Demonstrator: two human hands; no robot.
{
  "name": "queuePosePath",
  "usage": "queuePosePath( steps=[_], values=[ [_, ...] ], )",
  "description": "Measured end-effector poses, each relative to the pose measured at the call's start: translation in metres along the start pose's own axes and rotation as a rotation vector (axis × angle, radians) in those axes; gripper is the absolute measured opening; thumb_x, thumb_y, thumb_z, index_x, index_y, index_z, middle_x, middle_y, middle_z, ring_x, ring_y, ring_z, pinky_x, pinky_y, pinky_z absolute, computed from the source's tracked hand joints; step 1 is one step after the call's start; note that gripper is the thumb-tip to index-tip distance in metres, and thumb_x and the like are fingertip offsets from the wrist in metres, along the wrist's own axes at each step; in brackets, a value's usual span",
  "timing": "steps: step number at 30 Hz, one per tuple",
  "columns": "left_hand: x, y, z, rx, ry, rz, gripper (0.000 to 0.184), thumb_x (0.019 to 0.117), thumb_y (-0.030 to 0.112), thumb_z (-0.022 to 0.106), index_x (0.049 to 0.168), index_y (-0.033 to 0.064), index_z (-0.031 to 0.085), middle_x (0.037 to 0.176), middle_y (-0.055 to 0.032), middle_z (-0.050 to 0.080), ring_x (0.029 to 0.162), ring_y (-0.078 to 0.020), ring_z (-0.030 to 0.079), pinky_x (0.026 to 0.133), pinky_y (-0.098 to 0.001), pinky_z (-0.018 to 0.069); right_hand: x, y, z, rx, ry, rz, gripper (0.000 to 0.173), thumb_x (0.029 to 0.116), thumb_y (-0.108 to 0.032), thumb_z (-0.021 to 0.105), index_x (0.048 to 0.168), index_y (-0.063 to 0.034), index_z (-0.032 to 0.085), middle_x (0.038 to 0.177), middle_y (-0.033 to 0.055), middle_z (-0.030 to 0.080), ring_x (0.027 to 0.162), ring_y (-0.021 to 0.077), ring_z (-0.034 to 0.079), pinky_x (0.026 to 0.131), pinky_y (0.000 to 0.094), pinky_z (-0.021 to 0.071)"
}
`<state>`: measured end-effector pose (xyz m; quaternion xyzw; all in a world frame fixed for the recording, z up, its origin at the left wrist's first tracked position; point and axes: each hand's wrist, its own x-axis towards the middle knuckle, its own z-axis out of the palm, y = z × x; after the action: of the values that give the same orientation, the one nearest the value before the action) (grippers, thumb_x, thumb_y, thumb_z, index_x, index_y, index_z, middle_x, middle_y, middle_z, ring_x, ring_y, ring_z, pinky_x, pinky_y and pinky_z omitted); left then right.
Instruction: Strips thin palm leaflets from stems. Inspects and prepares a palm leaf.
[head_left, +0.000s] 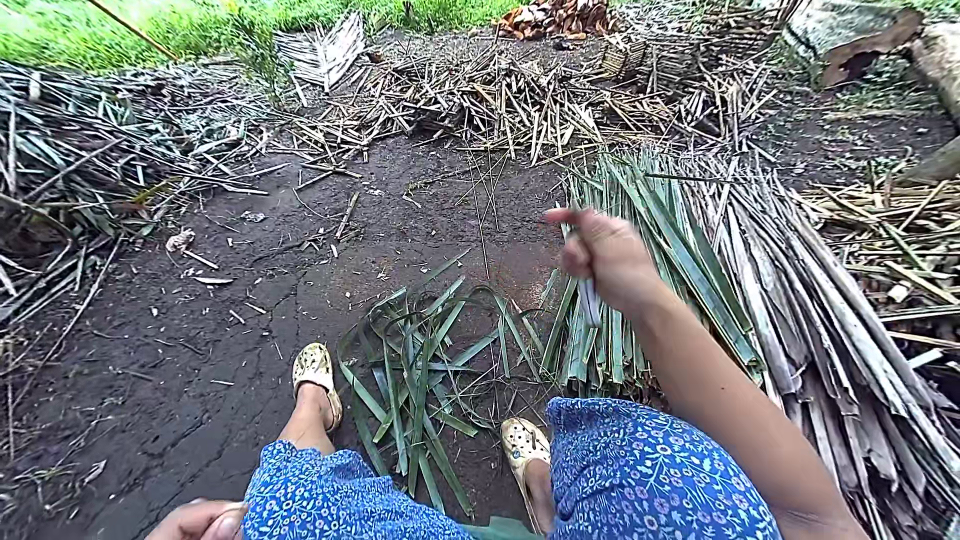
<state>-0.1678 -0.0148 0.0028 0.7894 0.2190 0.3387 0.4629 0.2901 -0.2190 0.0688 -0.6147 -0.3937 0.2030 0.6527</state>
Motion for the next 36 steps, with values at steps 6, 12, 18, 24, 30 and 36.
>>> queuePosePath(
  steps=[6, 12, 18, 24, 30, 36],
  values=[
    [0.008, -0.001, 0.02, -0.004, -0.01, 0.004, 0.008, 0.1017, 0.029, 0.063, 0.099, 0.0322, 0.07, 0.088, 0.0265, 0.07, 0.076, 0.0113, 0.064, 0.067, -0.01, 0.0534, -0.007, -0.008, 0.031, -0.391, -0.911, 0.403, 0.062, 0.1097, -0.038, 0.04, 0.162, -0.0101, 0.024, 0.082, 0.0009, 0.053, 0.064, 0.0045, 0.047, 0.061, 0.0224, 0.0423],
    [0.011, 0.002, 0.037, -0.049, -0.068, -0.017, 0.007, 0.1009, 0.026, 0.064, 0.097, 0.028, 0.07, 0.084, 0.0239, 0.07, 0.074, 0.0105, 0.063, 0.067, -0.0107, 0.0529, -0.011, -0.013, 0.052, 0.212, -0.801, 0.093, 0.063, 0.1072, -0.03, 0.042, 0.163, -0.0139, 0.019, 0.069, -0.0093, 0.047, 0.056, -0.0038, 0.044, 0.055, 0.0119, 0.0389],
    [0.01, 0.003, 0.04, -0.07, -0.115, -0.038, 0.006, 0.0999, 0.026, 0.066, 0.096, 0.0273, 0.071, 0.085, 0.0228, 0.071, 0.075, 0.0098, 0.065, 0.068, -0.0112, 0.0541, -0.013, -0.013, 0.054, 0.256, -0.612, 0.018, 0.045, 0.1084, -0.033, 0.042, 0.141, -0.0062, 0.059, 0.06, -0.0123, 0.047, 0.052, -0.0044, 0.043, 0.051, 0.0128, 0.0371],
    [0.007, -0.001, 0.03, -0.079, -0.127, -0.008, 0.007, 0.1011, 0.031, 0.065, 0.1, 0.0309, 0.072, 0.087, 0.0241, 0.07, 0.075, 0.0103, 0.064, 0.068, -0.0105, 0.0538, -0.013, -0.01, 0.047, 0.28, -0.553, 0.024, 0.046, 0.1082, -0.032, 0.044, 0.14, -0.0031, 0.059, 0.058, -0.0111, 0.047, 0.051, -0.0033, 0.043, 0.05, 0.0129, 0.0374],
    [0.006, -0.002, 0.024, -0.079, -0.13, -0.005, 0.008, 0.1016, 0.032, 0.064, 0.101, 0.0323, 0.072, 0.089, 0.0247, 0.071, 0.076, 0.0105, 0.064, 0.068, -0.0098, 0.0535, -0.013, -0.01, 0.037, 0.205, -0.495, -0.05, 0.044, 0.1089, -0.031, 0.044, 0.139, -0.0032, 0.061, 0.056, -0.0107, 0.045, 0.047, -0.0033, 0.041, 0.046, 0.0131, 0.036],
    [0.004, -0.006, 0.013, -0.082, -0.036, -0.031, 0.01, 0.1012, 0.03, 0.065, 0.103, 0.0343, 0.073, 0.089, 0.025, 0.071, 0.074, 0.0102, 0.064, 0.066, -0.0099, 0.0528, -0.008, -0.004, 0.02, 0.329, -0.26, -0.007, 0.047, 0.1104, -0.039, 0.037, 0.144, -0.0112, 0.056, 0.055, -0.0097, 0.045, 0.044, -0.0004, 0.041, 0.045, 0.0158, 0.0395]
  ],
)
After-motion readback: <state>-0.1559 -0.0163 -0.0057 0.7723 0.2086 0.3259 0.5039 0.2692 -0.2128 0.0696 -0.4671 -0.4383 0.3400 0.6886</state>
